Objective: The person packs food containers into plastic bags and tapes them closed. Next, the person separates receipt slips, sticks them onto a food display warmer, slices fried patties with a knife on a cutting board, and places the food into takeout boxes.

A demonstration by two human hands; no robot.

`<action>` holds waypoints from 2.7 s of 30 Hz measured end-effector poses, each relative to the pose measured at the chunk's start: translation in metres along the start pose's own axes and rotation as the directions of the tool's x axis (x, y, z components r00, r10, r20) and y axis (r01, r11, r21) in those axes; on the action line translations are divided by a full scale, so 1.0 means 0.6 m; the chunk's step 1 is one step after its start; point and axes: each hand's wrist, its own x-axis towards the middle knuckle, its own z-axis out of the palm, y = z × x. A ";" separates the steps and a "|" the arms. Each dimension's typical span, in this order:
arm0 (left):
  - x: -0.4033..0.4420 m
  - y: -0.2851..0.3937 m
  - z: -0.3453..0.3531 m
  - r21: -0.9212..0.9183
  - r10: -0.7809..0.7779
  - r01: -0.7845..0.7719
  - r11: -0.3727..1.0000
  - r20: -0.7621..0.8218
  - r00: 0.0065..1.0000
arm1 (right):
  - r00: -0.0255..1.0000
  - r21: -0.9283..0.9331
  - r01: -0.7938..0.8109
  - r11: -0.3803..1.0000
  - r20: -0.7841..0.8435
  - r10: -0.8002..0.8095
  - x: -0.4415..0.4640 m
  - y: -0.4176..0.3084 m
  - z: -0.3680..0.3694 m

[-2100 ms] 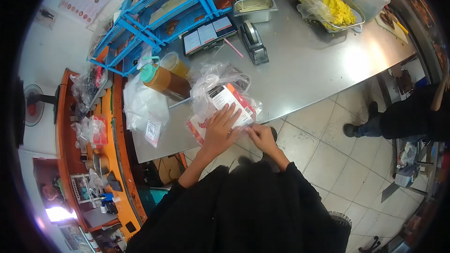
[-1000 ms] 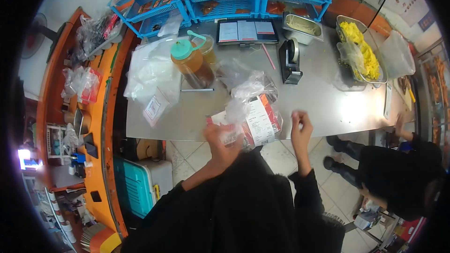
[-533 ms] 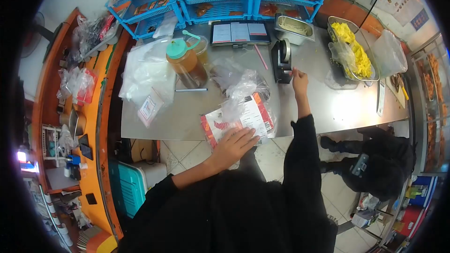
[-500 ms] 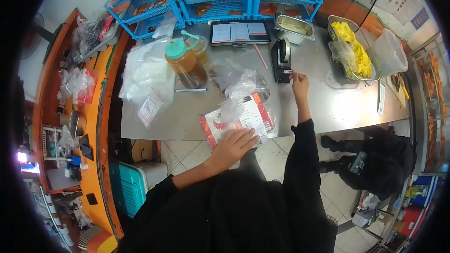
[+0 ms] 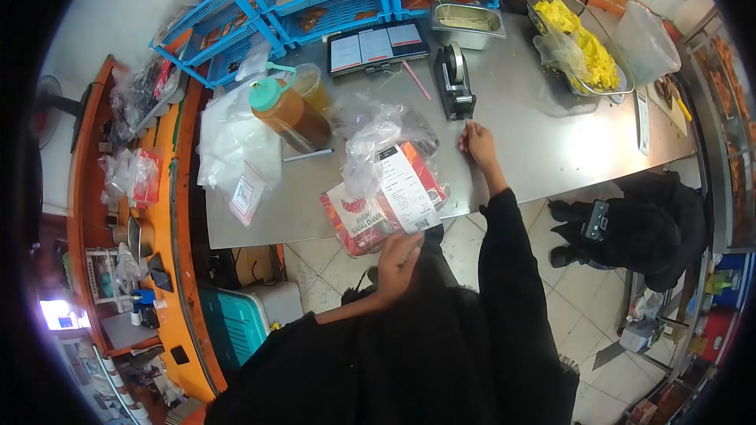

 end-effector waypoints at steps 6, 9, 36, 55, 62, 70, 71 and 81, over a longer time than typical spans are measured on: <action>0.010 -0.003 0.030 -0.476 -0.351 0.233 0.848 -0.175 0.920 | 0.978 -0.067 0.198 0.978 -0.054 -0.202 -0.236 -0.090 -0.021; 0.008 0.002 0.025 -0.343 -0.262 0.188 0.920 -0.182 0.948 | 0.961 0.031 0.258 0.966 0.096 -0.260 -0.340 -0.068 0.002; 0.087 0.015 -0.127 0.504 0.276 -0.323 0.801 0.167 0.946 | 0.751 -0.662 0.611 0.433 0.313 -0.581 -0.258 -0.219 0.090; -0.457 -0.189 -0.615 0.266 -0.084 0.347 0.899 -0.674 0.734 | 0.637 -0.440 0.615 0.654 -0.211 -0.742 -0.056 -0.282 0.118; -0.540 -0.291 -0.909 0.403 0.158 0.559 0.725 -0.887 0.434 | 0.466 -0.445 0.661 0.604 -0.388 -0.795 -0.216 -0.484 0.339; -0.636 -0.380 -1.134 0.134 0.211 0.793 0.594 -0.977 0.006 | 0.345 -0.129 0.916 0.380 -0.227 -0.911 -0.261 -0.757 0.724; -0.644 -0.397 -1.142 0.094 0.206 0.760 0.643 -0.977 -0.053 | 0.330 -0.067 0.935 0.348 -0.191 -0.924 -0.269 -0.795 0.777; -0.638 -0.405 -1.141 -0.022 0.155 0.840 0.543 -0.980 -0.126 | -0.006 0.610 0.767 0.198 0.316 -0.949 -0.521 -1.061 1.514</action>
